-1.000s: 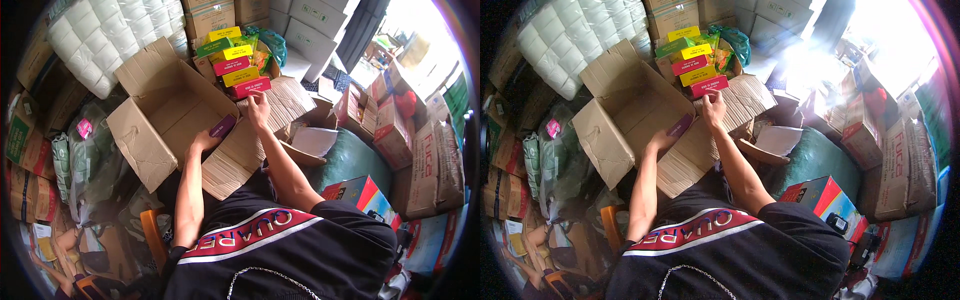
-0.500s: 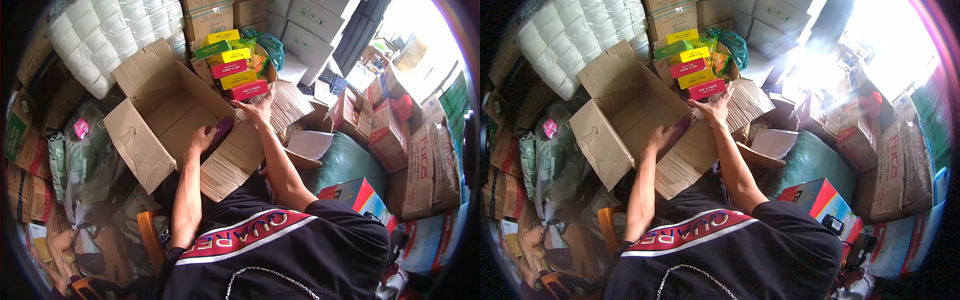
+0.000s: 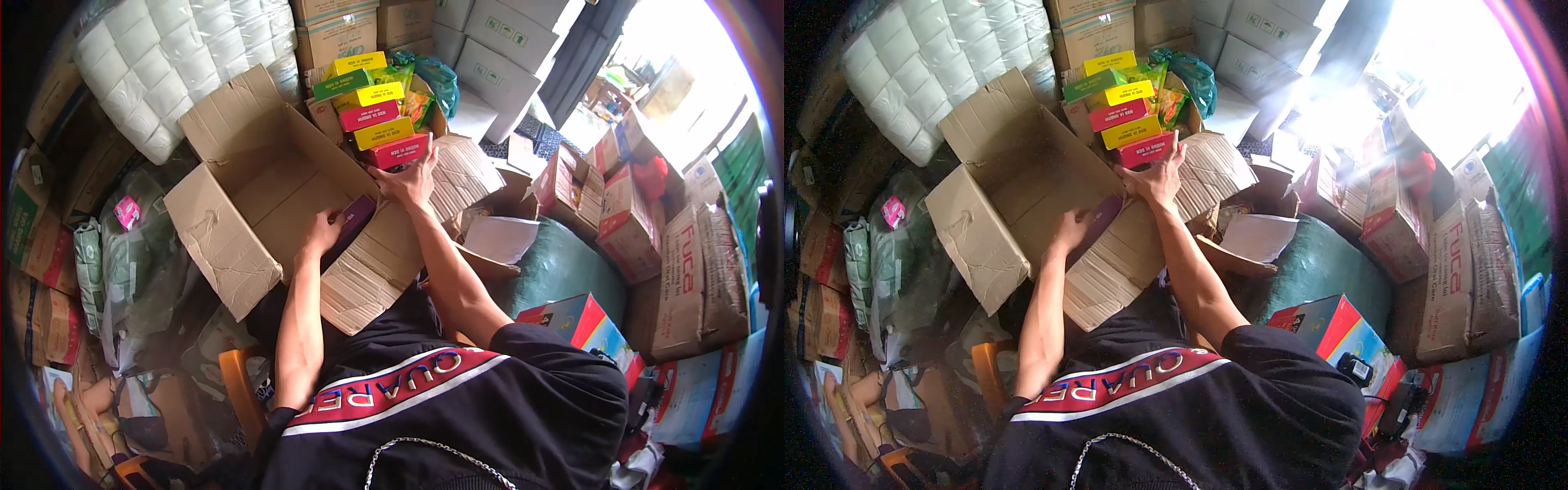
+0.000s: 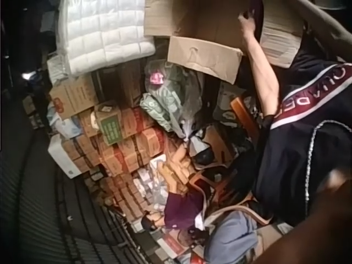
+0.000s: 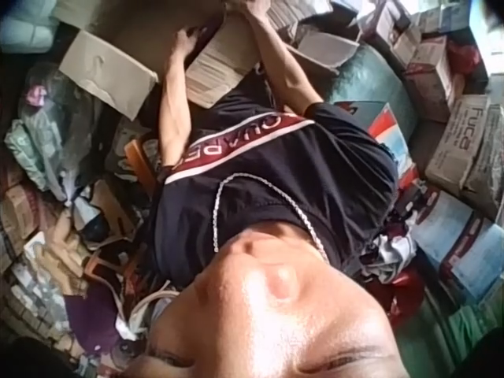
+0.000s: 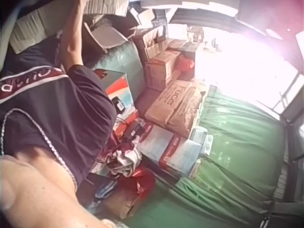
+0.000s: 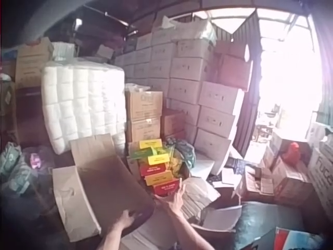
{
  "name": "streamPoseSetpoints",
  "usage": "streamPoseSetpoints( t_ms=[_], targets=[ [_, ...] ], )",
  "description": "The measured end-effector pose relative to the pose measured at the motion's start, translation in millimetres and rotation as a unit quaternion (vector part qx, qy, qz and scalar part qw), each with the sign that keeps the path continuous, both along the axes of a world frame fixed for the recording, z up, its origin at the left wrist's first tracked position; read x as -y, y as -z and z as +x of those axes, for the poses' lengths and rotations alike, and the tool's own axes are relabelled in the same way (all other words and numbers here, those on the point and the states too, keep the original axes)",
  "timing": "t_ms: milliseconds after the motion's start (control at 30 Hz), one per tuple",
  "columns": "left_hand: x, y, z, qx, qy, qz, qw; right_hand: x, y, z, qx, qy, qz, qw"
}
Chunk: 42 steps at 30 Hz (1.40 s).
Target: Packing various boxed products into a larger cardboard shipping box.
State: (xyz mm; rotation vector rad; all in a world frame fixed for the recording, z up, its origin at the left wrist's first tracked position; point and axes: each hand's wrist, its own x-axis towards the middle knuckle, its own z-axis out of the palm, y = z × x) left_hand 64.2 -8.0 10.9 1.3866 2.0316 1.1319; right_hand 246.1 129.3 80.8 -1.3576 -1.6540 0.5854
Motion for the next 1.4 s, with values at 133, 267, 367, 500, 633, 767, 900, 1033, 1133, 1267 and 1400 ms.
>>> streamPoseSetpoints(
  t_ms=[133, 267, 367, 500, 633, 767, 900, 1033, 1133, 1267, 1400],
  targets=[
    [-5, -2, 1, -0.019, 0.010, -0.040, 0.999, -12, 16, 0, -0.034, 0.033, 0.139, 0.989],
    [-5, 13, -9, 0.021, 0.012, -0.002, 1.000, -9, 11, 0, -0.066, 0.020, 0.200, 0.977],
    [-6, 20, -15, 0.030, 0.013, 0.035, 0.999, 5, 2, 4, -0.030, 0.074, 0.246, 0.966],
    [-12, 6, -5, 0.028, 0.026, 0.069, 0.997, -3, 8, 13, -0.182, 0.023, 0.338, 0.923],
    [-15, -25, 5, -0.009, 0.037, 0.190, 0.981, 8, 0, 3, -0.250, 0.052, 0.377, 0.891],
    [-15, -64, 18, -0.128, 0.034, 0.357, 0.925, 25, -24, -6, -0.272, 0.039, 0.377, 0.884],
    [-12, -96, 35, -0.145, 0.020, 0.384, 0.911, 35, -47, -5, -0.239, 0.063, 0.404, 0.881],
    [-8, -113, 45, -0.134, 0.026, 0.388, 0.911, 53, -83, -3, -0.257, 0.020, 0.381, 0.888],
    [-12, -116, 46, -0.118, 0.044, 0.436, 0.891, 67, -105, -3, -0.309, -0.092, 0.289, 0.901],
    [-13, -114, 38, -0.102, -0.019, 0.476, 0.873, 69, -103, -9, -0.401, -0.245, 0.149, 0.870],
    [0, -105, 36, -0.190, -0.083, 0.456, 0.865, 66, -100, -13, -0.419, -0.329, -0.037, 0.845]
  ],
)
